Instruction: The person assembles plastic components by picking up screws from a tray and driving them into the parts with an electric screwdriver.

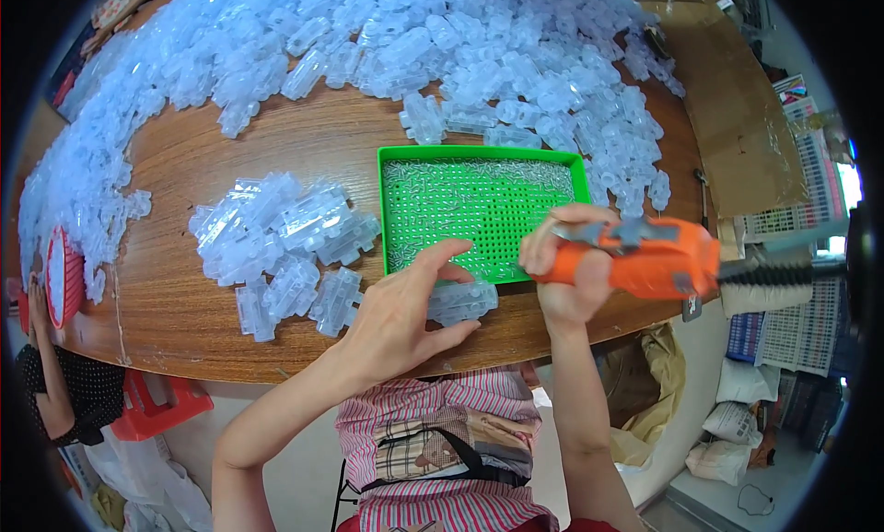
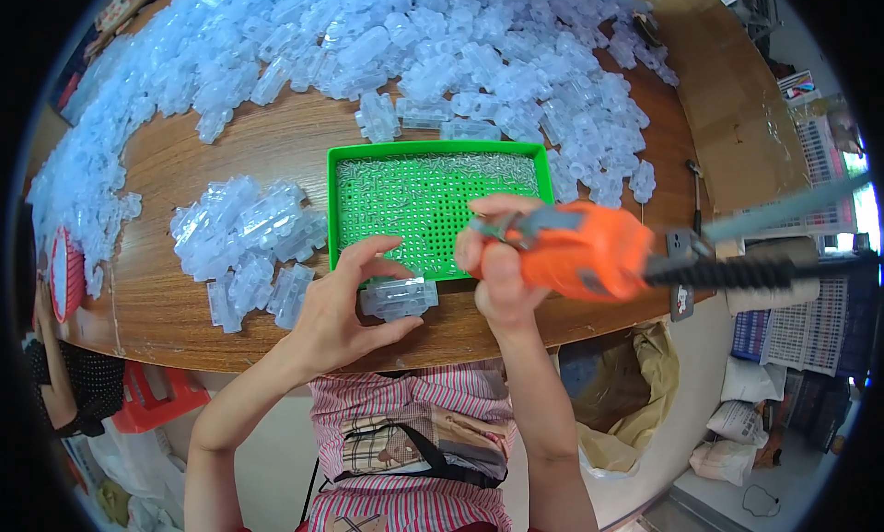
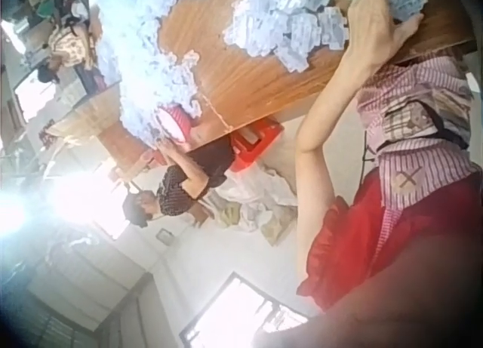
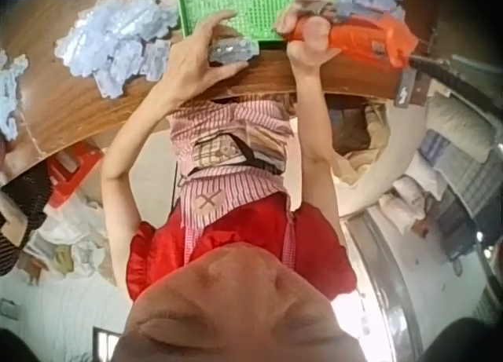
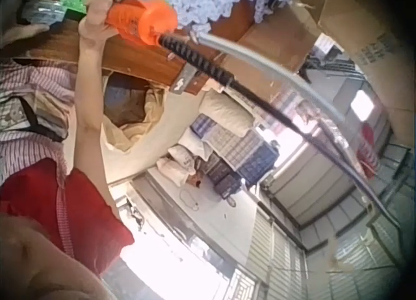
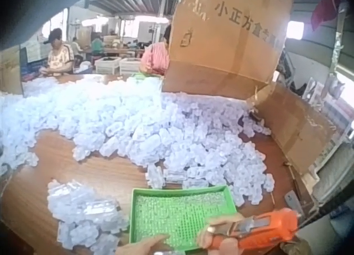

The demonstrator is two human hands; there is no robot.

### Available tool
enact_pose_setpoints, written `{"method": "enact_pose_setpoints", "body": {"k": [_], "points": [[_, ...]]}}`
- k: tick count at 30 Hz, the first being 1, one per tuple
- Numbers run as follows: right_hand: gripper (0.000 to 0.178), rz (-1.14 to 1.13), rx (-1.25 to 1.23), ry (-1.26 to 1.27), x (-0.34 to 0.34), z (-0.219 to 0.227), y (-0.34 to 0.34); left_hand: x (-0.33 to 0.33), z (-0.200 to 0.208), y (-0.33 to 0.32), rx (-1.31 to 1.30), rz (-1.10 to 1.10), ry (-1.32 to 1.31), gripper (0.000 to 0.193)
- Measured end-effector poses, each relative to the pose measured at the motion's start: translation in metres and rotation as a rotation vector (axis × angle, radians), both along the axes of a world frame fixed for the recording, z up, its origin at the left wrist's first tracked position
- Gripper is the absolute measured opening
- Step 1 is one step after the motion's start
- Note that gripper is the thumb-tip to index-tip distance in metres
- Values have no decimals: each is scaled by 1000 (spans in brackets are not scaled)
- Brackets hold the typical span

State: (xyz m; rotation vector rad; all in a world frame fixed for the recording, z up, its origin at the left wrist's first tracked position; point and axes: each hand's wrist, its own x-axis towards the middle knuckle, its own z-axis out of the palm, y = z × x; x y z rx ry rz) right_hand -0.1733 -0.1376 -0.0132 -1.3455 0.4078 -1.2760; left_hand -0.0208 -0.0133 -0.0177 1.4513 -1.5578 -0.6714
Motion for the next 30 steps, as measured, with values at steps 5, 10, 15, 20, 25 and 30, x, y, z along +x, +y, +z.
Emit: {"method": "enact_pose_setpoints", "body": {"k": [5, 10, 15, 20, 25, 30], "points": [[69, 236, -61, -150, -8, 60, 28, 3, -4, 2, -5, 12, 35, 78], [25, 334, 5, -112, 6, 79, 53, 4, -5, 0, -39, 11, 57, 75], [72, 333, -220, 1, 14, 58, 44, 4, -5, -1, -10, 12, 108, 72], [70, 306, -222, 39, 16, 53, 50, 1, -6, -3, -79, 8, 93, 66], [64, 280, -243, 49, 28, 43, 59, 5, -12, 1, -64, 27, 83, 64], [65, 320, -345, 48, 28, 51, 51, 5, -2, -3, -52, -15, 74, 72]]}}
